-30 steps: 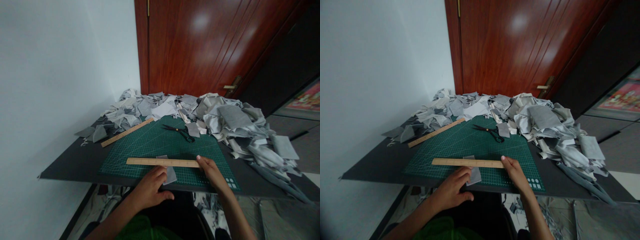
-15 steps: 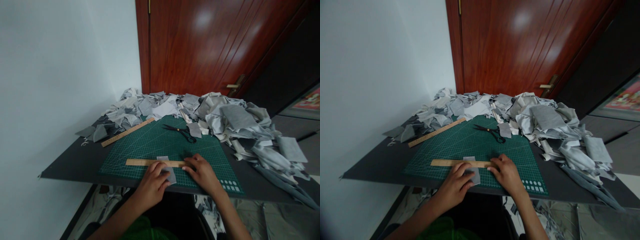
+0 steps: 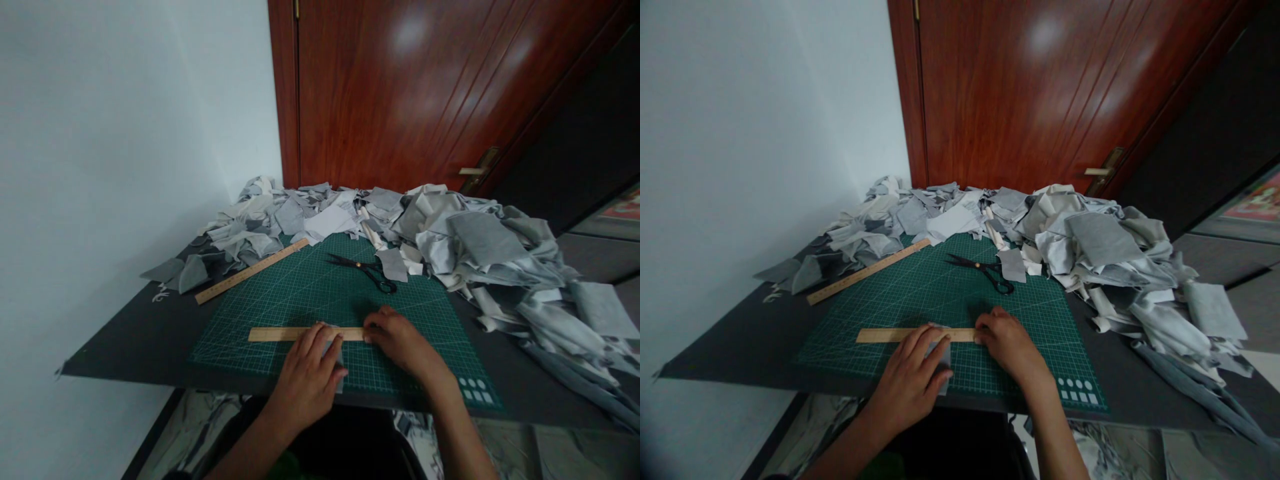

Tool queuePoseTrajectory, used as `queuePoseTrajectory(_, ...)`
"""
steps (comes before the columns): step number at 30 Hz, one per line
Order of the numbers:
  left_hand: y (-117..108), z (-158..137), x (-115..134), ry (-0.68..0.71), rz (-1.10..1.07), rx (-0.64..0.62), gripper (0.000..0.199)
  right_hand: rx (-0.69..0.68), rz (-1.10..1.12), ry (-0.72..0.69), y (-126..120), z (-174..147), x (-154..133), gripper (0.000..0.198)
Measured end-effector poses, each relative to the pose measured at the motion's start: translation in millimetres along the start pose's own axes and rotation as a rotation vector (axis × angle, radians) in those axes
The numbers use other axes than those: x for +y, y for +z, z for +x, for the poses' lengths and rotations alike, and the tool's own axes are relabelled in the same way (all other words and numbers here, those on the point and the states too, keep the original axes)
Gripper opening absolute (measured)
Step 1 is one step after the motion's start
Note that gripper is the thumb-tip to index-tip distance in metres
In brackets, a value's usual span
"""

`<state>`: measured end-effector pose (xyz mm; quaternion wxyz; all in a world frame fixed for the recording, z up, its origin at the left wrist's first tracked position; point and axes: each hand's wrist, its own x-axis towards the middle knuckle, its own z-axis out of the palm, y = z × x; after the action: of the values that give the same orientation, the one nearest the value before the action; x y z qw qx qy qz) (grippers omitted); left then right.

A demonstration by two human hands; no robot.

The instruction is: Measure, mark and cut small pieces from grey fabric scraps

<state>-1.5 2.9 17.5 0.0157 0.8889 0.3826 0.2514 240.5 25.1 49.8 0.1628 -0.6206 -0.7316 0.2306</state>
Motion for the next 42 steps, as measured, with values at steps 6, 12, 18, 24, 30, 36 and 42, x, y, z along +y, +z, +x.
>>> queuePoseTrajectory(6, 13, -9, -2, 0.030, 0.108, -0.028, 0.049, 0.006, 0.048, 0.020, 5, -3, 7, 0.015)
queuePoseTrajectory(12, 15, -8, -1, 0.033, 0.128, -0.014, 0.046, 0.005, 0.033, 0.056, 3, -4, 1, 0.017)
queuePoseTrajectory(18, 18, -9, -1, 0.064, 0.145, -0.022, 0.042, 0.007, 0.034, 0.053, 7, -3, 5, 0.016)
queuePoseTrajectory(24, 21, -12, -2, 0.068, 0.142, -0.038, 0.046, -0.003, 0.041, 0.063, 8, -4, 5, 0.015)
queuePoseTrajectory(30, 23, -12, -2, 0.061, 0.135, -0.049, 0.047, -0.028, 0.037, 0.081, 7, -6, 2, 0.015)
queuePoseTrajectory(36, 21, -10, -2, 0.060, 0.127, -0.055, 0.051, -0.006, 0.024, 0.067, 8, -5, 4, 0.017)
queuePoseTrajectory(42, 19, -9, -3, 0.079, 0.153, -0.051, 0.049, -0.025, 0.029, 0.078, 8, -6, 4, 0.017)
